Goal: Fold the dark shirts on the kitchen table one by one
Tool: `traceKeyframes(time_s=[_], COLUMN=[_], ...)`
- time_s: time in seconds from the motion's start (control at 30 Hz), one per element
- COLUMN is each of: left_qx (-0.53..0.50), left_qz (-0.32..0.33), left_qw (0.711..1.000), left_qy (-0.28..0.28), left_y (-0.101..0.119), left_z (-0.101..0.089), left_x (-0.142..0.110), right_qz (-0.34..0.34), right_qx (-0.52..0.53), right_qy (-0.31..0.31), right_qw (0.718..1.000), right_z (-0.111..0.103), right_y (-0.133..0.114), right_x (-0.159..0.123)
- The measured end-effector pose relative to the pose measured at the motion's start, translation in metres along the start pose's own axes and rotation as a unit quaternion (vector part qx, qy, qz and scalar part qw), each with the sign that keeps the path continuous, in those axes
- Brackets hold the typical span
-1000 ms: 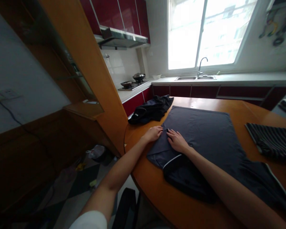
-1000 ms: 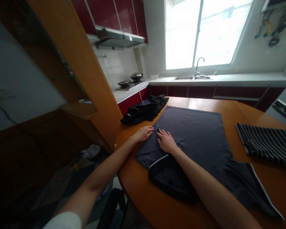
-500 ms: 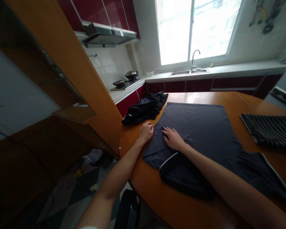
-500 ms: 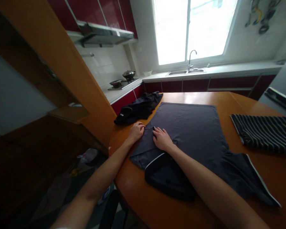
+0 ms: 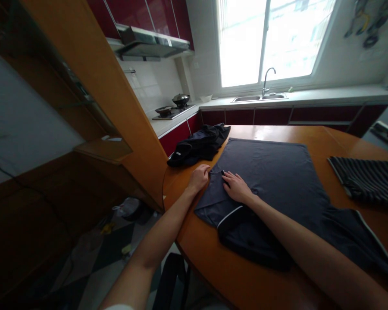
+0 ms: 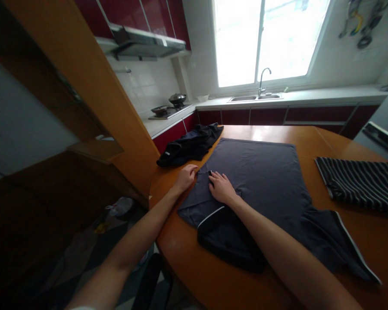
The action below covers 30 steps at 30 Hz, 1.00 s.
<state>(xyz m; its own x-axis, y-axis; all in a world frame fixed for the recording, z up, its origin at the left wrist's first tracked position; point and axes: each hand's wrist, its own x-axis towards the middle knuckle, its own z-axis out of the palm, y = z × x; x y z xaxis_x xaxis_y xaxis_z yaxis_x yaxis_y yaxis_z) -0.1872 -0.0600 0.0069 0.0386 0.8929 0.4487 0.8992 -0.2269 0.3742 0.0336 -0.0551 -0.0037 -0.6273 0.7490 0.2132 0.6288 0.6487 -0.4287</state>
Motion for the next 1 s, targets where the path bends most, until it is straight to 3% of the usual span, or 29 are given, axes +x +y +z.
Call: traceKeyframes(time_s=[0.07, 0.17, 0.37, 0.77, 0.87, 1.0], left_qx=[-0.04, -0.064, 0.035, 0.074, 0.063, 0.03], left_qz=[0.047, 0.121, 0.129, 0.146, 0.153, 0.183], left_qw=[0.998, 0.983, 0.966, 0.944, 0.936, 0.936], left_qy=[-0.031, -0.122, -0.222, -0.288, -0.312, -0.299], left_y=[0.003, 0.009, 0.016, 0.032, 0.033, 0.039], left_z=[0.002, 0.008, 0.009, -0.064, -0.076, -0.084], left_x=[-0.002, -0.006, -0.019, -0.108, -0.111, -0.088], right_qz=[0.0, -0.005, -0.007, -0.005, 0.002, 0.043], right_qx=[0.001, 0.004, 0.0, -0.001, 0.014, 0.101], right_qy=[0.0, -0.004, 0.002, 0.018, 0.015, 0.057], right_qw=[1.0, 1.0, 1.0, 1.0, 1.0, 0.992], right_z=[0.0, 0.0, 0.002, 0.003, 0.001, -0.017], right_y=[0.0, 0.0, 0.001, 0.001, -0.001, -0.003], right_x=[0.0, 0.0, 0.0, 0.0, 0.001, 0.01])
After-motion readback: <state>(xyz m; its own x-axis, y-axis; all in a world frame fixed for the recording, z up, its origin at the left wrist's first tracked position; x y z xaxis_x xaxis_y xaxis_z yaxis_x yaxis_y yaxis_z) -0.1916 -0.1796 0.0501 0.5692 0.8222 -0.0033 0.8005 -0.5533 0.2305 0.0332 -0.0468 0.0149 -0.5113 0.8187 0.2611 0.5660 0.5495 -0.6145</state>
